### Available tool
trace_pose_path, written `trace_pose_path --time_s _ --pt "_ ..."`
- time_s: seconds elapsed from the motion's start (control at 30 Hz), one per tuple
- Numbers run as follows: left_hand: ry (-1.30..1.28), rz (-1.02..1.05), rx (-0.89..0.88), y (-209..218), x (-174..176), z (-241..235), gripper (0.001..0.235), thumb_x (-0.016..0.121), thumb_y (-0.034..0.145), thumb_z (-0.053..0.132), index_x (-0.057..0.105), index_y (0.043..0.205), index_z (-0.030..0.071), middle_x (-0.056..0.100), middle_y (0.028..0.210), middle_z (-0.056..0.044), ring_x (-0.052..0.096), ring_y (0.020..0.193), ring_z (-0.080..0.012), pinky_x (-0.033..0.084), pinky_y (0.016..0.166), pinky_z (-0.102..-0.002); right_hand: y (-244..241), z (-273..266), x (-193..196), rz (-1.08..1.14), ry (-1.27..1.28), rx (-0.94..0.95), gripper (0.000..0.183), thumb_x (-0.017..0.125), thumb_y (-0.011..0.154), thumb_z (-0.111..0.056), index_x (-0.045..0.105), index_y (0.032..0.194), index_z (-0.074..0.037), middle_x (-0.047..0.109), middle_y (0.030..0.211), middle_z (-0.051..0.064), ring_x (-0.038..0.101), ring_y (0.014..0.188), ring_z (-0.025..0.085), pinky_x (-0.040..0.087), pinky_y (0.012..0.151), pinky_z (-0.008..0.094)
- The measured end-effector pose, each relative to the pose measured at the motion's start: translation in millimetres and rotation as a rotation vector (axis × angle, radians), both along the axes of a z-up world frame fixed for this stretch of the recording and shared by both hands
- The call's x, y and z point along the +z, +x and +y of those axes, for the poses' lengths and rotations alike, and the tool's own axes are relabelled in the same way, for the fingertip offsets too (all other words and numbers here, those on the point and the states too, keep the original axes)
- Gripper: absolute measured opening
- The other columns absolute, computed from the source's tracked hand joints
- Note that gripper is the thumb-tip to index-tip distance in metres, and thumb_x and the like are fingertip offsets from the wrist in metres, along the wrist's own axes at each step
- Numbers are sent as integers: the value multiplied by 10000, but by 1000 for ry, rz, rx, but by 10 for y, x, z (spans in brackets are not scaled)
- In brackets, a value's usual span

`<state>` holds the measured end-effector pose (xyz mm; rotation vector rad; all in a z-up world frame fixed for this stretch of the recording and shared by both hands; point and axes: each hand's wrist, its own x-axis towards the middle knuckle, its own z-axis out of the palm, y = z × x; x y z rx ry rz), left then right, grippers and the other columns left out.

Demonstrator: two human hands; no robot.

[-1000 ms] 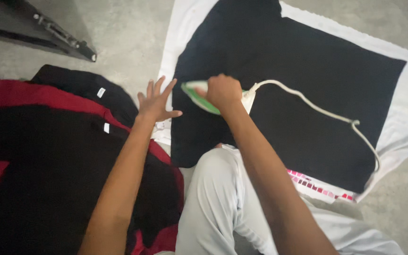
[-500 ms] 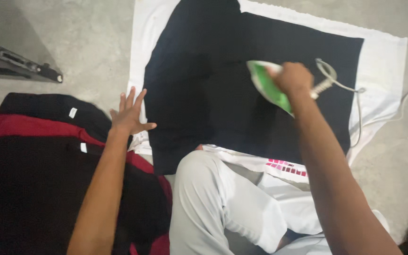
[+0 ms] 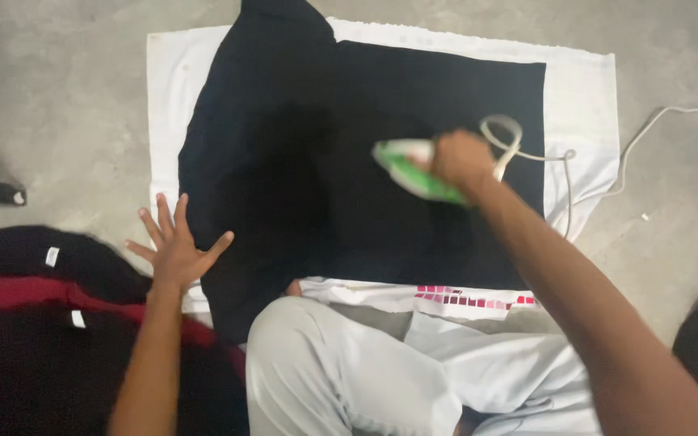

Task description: The person irons a black garment laid on a white cloth on the floor. They repeatedly smooth the fabric with their hands and use a green iron to press different sections, flipping the garment over to iron both sides.

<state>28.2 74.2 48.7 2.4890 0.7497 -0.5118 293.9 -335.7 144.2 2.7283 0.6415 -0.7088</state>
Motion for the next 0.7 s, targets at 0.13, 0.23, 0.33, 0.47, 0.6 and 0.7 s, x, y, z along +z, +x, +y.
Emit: trace_pose_path --time_s 0.13,0.23,0.33,0.47,0.6,0.7 --pt "217 -181 14 -39 -4 -187 1033 490 884 814 151 1713 300 67 1796 -140 15 1620 -468 48 1146 -888 1048 -370 -619 -289 189 -305 772 545 997 -742 824 1052 -25 791 993 250 772 970 442 616 790 563" --pt "276 -210 7 23 -32 -212 1008 501 890 782 191 1709 283 102 1795 -139 45 1617 -472 90 1144 -889 1115 -389 -508 -303 190 -320 806 525 1004 -779 820 1087 -33 788 1021 252 765 999 445 616 811 561" --pt "290 -206 7 -9 -136 -161 999 512 884 760 180 1706 298 74 1796 -119 22 1618 -461 89 1134 -894 465 -223 -74 -119 71 -99 649 542 987 -627 817 1127 -56 798 1074 233 766 1049 422 616 890 543" --pt "325 -182 -1 -22 -363 -79 1011 464 864 811 177 1700 320 45 1806 -94 -21 1630 -441 27 1136 -890 83 -383 114 23 -24 109 644 526 932 -662 790 1183 -131 811 1050 202 787 1036 380 619 932 507" --pt "297 -214 12 35 -261 -151 1000 517 877 751 180 1704 303 60 1794 -103 4 1619 -450 50 1133 -891 991 -620 -171 -110 69 -120 772 501 996 -736 812 1134 -42 804 1040 250 773 1041 425 610 888 546" --pt "319 -289 4 17 -292 -163 1033 580 826 698 289 1674 185 108 1784 -112 -9 1611 -458 9 1089 -901 1305 -705 -424 -212 58 -351 843 437 1117 -759 789 1119 7 771 1099 253 727 1035 470 590 795 569"
